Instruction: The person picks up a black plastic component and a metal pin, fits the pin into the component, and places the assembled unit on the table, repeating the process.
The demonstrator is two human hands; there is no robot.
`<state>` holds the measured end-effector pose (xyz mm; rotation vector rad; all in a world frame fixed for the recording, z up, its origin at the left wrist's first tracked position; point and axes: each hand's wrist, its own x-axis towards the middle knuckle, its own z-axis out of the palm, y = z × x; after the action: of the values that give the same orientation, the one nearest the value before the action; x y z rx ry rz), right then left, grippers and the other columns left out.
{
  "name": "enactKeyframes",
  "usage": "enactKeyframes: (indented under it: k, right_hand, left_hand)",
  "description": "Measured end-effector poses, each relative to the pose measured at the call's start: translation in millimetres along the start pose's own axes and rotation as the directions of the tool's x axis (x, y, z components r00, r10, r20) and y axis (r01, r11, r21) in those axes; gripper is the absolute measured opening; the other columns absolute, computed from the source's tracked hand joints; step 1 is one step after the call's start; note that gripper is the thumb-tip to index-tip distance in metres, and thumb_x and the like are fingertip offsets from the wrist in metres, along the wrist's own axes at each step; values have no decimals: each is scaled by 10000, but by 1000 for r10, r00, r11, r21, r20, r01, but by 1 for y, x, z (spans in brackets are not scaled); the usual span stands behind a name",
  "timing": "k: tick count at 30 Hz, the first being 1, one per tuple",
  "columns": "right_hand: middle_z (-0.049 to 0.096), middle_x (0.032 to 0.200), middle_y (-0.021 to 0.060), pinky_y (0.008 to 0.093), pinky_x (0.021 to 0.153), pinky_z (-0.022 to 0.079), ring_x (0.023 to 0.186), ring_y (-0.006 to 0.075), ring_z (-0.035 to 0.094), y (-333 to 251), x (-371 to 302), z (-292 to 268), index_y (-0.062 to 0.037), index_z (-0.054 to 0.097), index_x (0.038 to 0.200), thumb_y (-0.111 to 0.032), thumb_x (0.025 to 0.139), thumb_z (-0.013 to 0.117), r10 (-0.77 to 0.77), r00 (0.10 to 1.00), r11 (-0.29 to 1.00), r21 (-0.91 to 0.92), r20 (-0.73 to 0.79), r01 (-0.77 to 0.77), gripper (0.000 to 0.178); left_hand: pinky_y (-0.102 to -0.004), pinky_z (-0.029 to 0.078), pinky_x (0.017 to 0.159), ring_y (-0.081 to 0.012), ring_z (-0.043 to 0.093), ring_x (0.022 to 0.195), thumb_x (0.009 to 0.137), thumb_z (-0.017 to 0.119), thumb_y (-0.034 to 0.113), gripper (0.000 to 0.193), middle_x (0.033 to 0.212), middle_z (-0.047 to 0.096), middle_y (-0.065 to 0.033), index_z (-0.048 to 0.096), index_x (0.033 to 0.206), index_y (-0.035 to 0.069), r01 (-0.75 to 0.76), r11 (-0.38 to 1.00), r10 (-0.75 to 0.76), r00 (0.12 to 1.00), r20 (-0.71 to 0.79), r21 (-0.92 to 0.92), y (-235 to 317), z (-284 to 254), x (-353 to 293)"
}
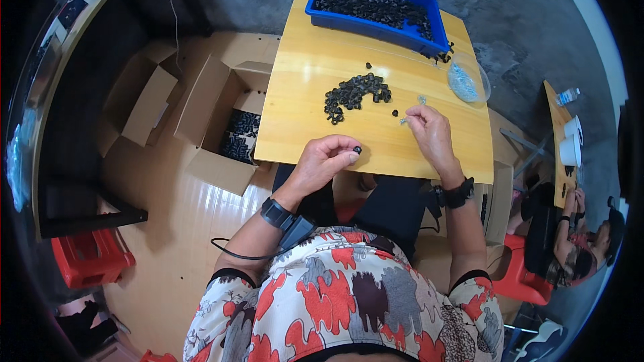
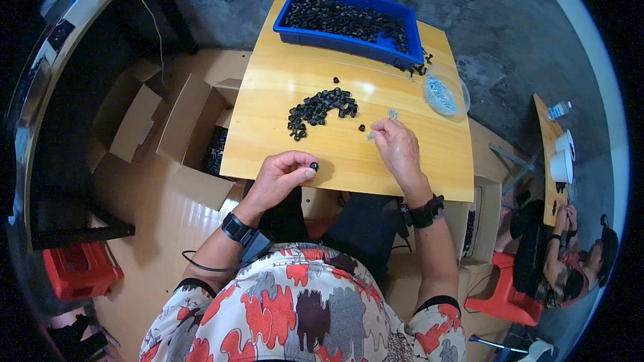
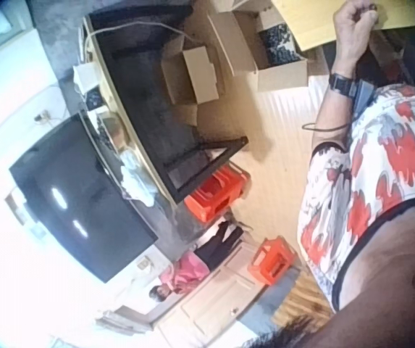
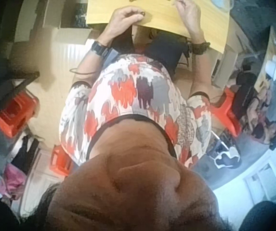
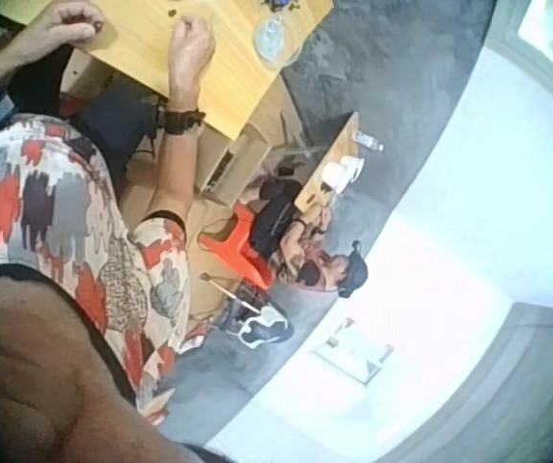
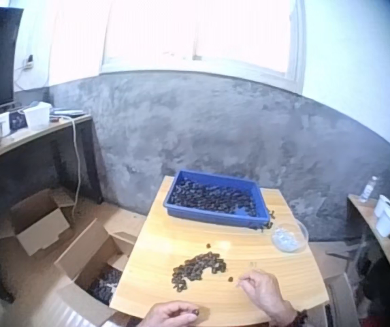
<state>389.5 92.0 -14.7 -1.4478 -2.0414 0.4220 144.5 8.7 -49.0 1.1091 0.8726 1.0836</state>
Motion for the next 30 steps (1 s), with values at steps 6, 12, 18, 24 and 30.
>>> enactKeyframes:
  k: [6, 12, 18, 24, 30]
  right_hand:
    - [640, 801, 115, 376, 644, 500, 716, 287, 629, -6, 10, 10, -57, 648, 854, -151, 775, 646, -43, 999, 990, -137, 21, 45, 123]
    - [612, 746, 111, 403, 610, 493, 700, 307, 617, -3, 18, 25, -69, 639, 825, -123, 753, 617, -136, 989, 918, -366, 65, 150, 93]
    - [635, 794, 115, 345, 613, 498, 678, 269, 624, -24, 6, 22, -37, 644, 878, -104, 794, 624, -179, 982, 984, -10, 64, 180, 109]
    - [633, 808, 100, 277, 657, 482, 722, 183, 610, -67, -21, 14, -4, 642, 976, -58, 834, 616, -154, 955, 878, 479, 255, 13, 154]
    - [628, 808, 120, 296, 657, 481, 730, 219, 615, -73, -25, 18, -22, 650, 963, -41, 825, 604, -203, 934, 913, 400, 293, 72, 146]
  left_hand:
    - [-207, 492, 756, -59, 587, 824, 862, 607, 56, 196, 917, 641, -20, 616, 1044, -18, 6, 999, -6, 1000, -1, -47, -2, -1, 0]
    - [-211, 496, 754, -62, 588, 823, 864, 606, 61, 202, 914, 640, -22, 612, 1046, -25, 9, 1000, -9, 1000, -5, -11, 0, -2, -1]
    - [-199, 492, 731, -48, 576, 800, 868, 614, 75, 177, 894, 631, -1, 619, 1029, 2, 14, 999, -14, 1000, -15, -39, -1, -1, 2]
    - [-202, 495, 738, -53, 585, 820, 865, 619, 73, 186, 903, 636, -5, 622, 1036, -1, -11, 1000, 10, 1000, -20, -27, -4, -2, 2]
    - [-202, 489, 733, -53, 580, 815, 862, 627, 85, 200, 901, 634, -1, 622, 1040, -6, -25, 1000, 25, 1000, -10, 13, -3, -2, 2]
